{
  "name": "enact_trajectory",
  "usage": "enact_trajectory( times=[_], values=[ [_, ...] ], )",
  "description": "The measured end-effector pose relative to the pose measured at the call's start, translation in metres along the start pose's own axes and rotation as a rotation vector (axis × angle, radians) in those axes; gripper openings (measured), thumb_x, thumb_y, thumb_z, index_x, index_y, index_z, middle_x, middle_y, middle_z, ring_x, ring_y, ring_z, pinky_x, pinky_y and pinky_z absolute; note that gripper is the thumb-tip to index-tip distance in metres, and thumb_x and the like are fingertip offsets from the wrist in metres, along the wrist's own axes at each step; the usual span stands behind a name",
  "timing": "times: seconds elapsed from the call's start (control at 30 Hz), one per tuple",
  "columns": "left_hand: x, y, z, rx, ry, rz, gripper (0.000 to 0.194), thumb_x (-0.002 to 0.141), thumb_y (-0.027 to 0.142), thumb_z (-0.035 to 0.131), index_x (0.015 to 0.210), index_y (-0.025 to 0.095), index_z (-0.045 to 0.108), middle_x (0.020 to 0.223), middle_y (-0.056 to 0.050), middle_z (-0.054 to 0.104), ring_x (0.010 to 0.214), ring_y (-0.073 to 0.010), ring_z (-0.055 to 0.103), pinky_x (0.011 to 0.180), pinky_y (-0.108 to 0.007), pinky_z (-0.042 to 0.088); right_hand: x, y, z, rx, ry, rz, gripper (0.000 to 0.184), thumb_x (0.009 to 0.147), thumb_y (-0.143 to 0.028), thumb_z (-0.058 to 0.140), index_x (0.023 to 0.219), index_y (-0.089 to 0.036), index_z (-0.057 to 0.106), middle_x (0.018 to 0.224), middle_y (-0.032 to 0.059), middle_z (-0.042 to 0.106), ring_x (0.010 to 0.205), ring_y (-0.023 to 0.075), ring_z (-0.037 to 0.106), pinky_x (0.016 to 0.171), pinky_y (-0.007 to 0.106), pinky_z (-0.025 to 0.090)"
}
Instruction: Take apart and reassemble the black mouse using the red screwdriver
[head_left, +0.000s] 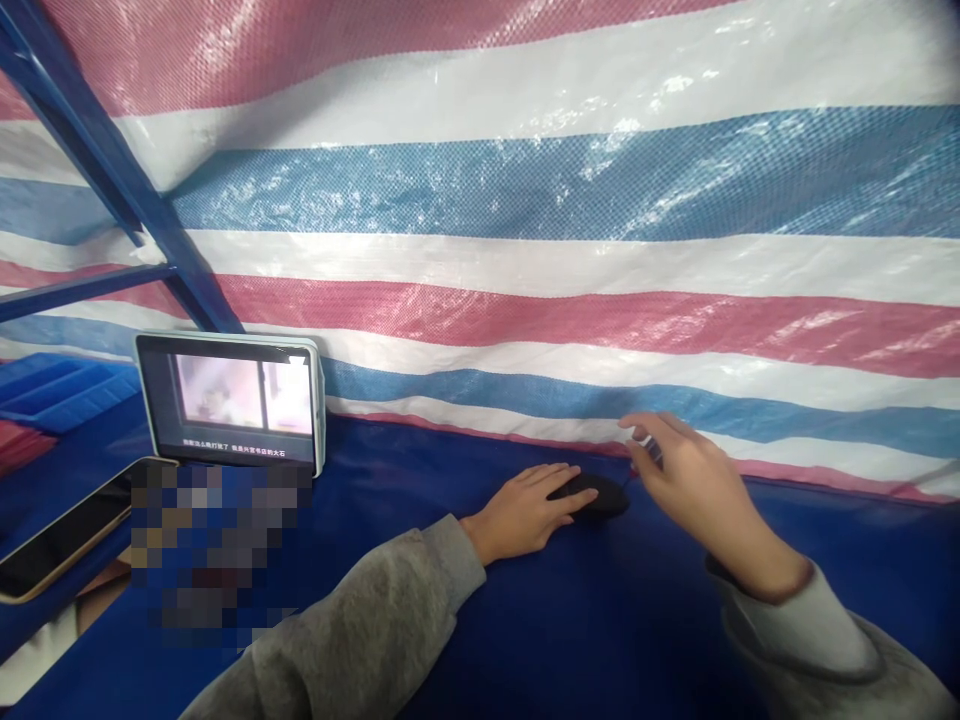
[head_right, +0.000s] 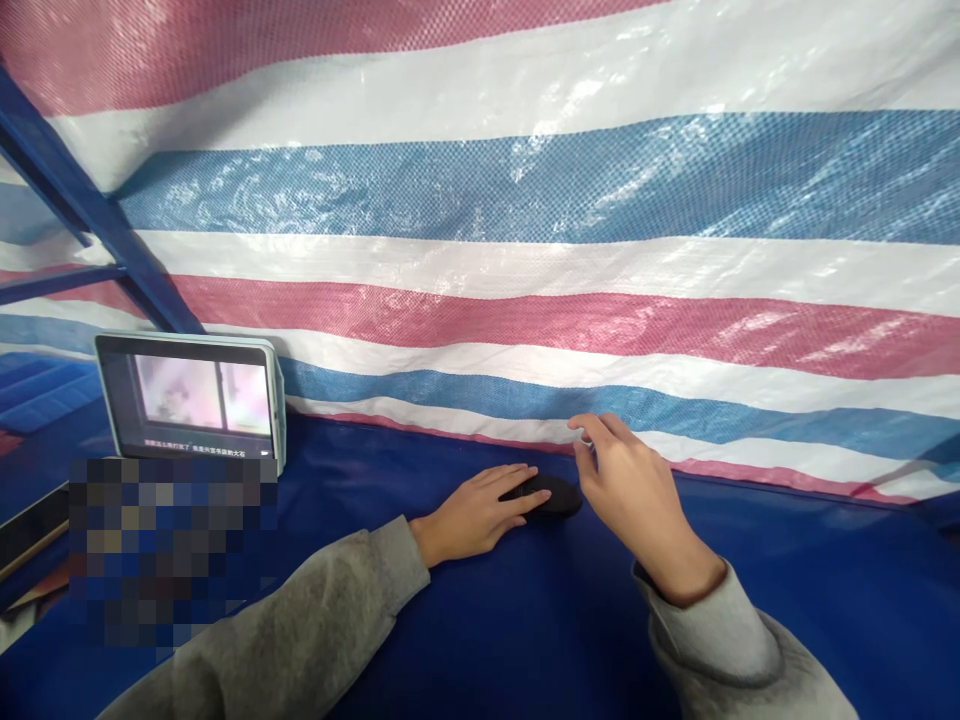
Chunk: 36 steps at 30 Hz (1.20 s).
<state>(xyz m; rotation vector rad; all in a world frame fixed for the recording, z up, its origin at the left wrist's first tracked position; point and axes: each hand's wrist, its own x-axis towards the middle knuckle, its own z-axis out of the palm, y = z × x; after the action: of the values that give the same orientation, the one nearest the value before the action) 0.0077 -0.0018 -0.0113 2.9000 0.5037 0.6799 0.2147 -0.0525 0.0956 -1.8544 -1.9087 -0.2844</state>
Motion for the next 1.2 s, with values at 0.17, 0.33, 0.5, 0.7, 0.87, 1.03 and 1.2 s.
enact_trajectory(
  times=[0.17,0.33,0.5,0.7,0.87,1.03,1.2],
  values=[
    [0.000,0.000,0.000,-0.006,-0.006,-0.005,0.047,0.100,0.027,0.049,0.146,0.025,0.039,0.151,-0.010,0.040,0.140,-0.0250,0.038,0.115,-0.042,0.036,0.000,0.000,0.000,0.051,0.001,-0.008,0.027,0.091,-0.024,0.040,0.106,-0.021,0.062,0.096,0.0061,0.069,0.065,0.0183,0.064,0.063,0.033,0.047],
    [0.000,0.001,-0.002,-0.032,-0.004,-0.018,0.048,0.099,0.027,0.050,0.146,0.026,0.039,0.152,-0.009,0.039,0.141,-0.0243,0.038,0.115,-0.042,0.036,0.000,0.001,-0.002,0.071,0.024,-0.022,0.027,0.089,-0.025,0.041,0.105,-0.021,0.063,0.094,0.0065,0.069,0.065,0.0187,0.064,0.065,0.034,0.049],
    [0.000,0.001,-0.002,-0.047,0.002,-0.023,0.046,0.100,0.027,0.048,0.146,0.026,0.040,0.152,-0.009,0.040,0.141,-0.0242,0.037,0.115,-0.042,0.036,0.002,0.003,-0.007,0.108,0.033,0.001,0.026,0.088,-0.024,0.044,0.104,-0.022,0.063,0.094,0.0060,0.069,0.075,0.0212,0.066,0.069,0.035,0.049],
    [0.000,0.000,-0.002,-0.058,0.005,-0.024,0.046,0.100,0.027,0.047,0.146,0.027,0.040,0.151,-0.009,0.041,0.141,-0.0236,0.038,0.115,-0.042,0.036,0.003,0.001,-0.018,0.149,0.108,0.042,0.023,0.086,-0.024,0.046,0.101,-0.024,0.063,0.093,0.0054,0.070,0.073,0.0210,0.065,0.071,0.036,0.049],
    [-0.001,-0.001,-0.001,-0.064,0.008,-0.029,0.046,0.101,0.028,0.047,0.146,0.027,0.040,0.151,-0.008,0.041,0.141,-0.0231,0.038,0.115,-0.041,0.036,0.004,-0.003,-0.026,0.198,0.131,0.071,0.021,0.086,-0.024,0.046,0.100,-0.027,0.061,0.091,0.0047,0.069,0.065,0.0203,0.063,0.067,0.037,0.050],
    [-0.001,-0.001,-0.002,-0.084,0.018,-0.043,0.045,0.101,0.029,0.047,0.145,0.028,0.041,0.151,-0.008,0.042,0.140,-0.0225,0.038,0.114,-0.041,0.037,0.004,0.000,-0.021,0.216,0.100,0.058,0.020,0.085,-0.024,0.047,0.099,-0.025,0.062,0.089,0.0047,0.068,0.065,0.0196,0.062,0.068,0.036,0.049],
    [-0.001,0.000,-0.003,-0.071,0.010,-0.035,0.044,0.101,0.028,0.047,0.145,0.027,0.042,0.151,-0.008,0.041,0.140,-0.0225,0.038,0.115,-0.040,0.036,0.004,0.003,-0.007,0.173,0.021,0.005,0.024,0.087,-0.023,0.045,0.101,-0.021,0.063,0.089,0.0055,0.068,0.076,0.0214,0.065,0.072,0.035,0.048]
  ],
)
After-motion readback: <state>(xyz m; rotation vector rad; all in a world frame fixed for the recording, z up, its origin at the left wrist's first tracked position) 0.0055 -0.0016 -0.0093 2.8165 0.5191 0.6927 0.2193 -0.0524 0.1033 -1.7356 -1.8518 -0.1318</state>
